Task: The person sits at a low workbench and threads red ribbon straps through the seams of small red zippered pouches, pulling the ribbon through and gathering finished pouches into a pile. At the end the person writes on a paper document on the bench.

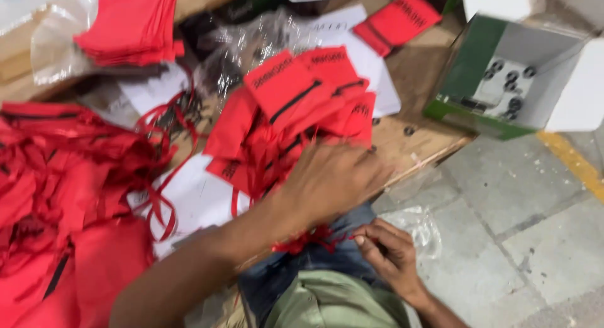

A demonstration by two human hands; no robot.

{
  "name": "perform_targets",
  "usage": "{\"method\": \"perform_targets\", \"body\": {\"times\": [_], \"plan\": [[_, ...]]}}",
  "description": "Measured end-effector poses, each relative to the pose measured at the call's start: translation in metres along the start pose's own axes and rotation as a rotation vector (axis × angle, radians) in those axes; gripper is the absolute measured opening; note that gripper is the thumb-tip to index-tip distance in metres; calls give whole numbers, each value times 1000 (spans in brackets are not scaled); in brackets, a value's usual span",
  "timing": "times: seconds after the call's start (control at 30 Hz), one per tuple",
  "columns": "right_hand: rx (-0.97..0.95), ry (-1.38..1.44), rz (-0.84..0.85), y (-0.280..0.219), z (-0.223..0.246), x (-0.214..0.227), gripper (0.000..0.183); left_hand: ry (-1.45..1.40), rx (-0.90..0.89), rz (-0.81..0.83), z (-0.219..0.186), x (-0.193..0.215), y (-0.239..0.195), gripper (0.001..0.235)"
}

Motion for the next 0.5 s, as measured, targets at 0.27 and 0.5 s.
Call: {"method": "perform_targets", "body": {"times": [0.27,0.5], "plan": [[-132,-116,-301,-22,-92,26,5,545,19,368,228,-269,153,48],[36,26,-351,-42,-188,34,8,644,170,384,300,-355,140,55]]}}
Point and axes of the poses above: each hand's wrist, its own y-axis towards the middle knuckle, its own x-axis out of the back of the hand, z = x × y, the point moved 8 cm from there along y, towards the middle knuckle, and after that the axes turned 15 degrees about -z, right-handed, at the moved point
